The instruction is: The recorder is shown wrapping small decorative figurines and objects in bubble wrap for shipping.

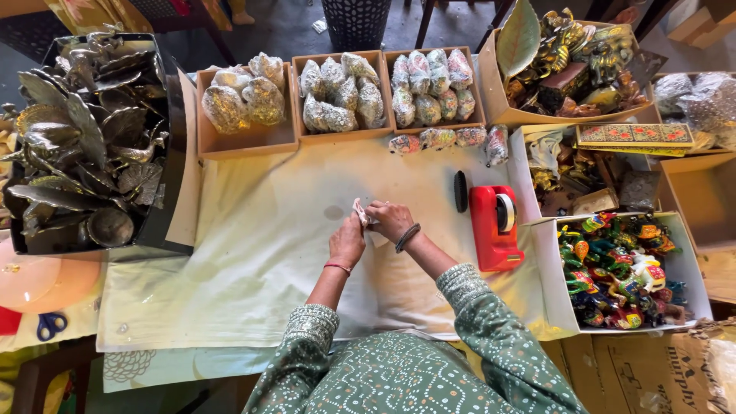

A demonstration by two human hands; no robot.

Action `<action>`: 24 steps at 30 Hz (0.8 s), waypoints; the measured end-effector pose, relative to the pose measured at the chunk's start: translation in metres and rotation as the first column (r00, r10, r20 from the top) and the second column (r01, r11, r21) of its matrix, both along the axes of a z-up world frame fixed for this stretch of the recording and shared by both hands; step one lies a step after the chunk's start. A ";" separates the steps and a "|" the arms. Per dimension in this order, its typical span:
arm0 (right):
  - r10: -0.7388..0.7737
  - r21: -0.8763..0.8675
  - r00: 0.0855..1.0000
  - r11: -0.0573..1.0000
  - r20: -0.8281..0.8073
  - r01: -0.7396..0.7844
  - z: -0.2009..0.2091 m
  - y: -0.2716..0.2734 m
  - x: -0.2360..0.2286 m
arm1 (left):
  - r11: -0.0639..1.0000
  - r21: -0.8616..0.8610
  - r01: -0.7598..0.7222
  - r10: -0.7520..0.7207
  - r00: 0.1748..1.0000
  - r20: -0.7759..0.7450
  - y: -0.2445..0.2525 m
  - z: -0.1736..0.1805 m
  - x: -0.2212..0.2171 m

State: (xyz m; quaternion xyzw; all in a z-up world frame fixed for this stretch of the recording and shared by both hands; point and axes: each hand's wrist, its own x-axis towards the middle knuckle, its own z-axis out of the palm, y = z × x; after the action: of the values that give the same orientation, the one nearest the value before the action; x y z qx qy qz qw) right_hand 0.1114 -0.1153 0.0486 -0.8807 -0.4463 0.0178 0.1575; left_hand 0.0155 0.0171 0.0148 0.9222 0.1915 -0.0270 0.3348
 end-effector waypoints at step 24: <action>-0.398 0.020 0.910 0.917 0.111 0.399 -0.044 -0.013 -0.044 | 0.337 -0.919 -0.205 0.321 0.943 -0.093 -0.016 -0.052 -0.026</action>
State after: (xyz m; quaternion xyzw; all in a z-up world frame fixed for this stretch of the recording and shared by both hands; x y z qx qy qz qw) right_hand 0.0676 -0.1281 0.0045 -0.9530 -0.2654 -0.0639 0.1312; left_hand -0.0106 0.0010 -0.0371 0.5382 0.2724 -0.0256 0.7972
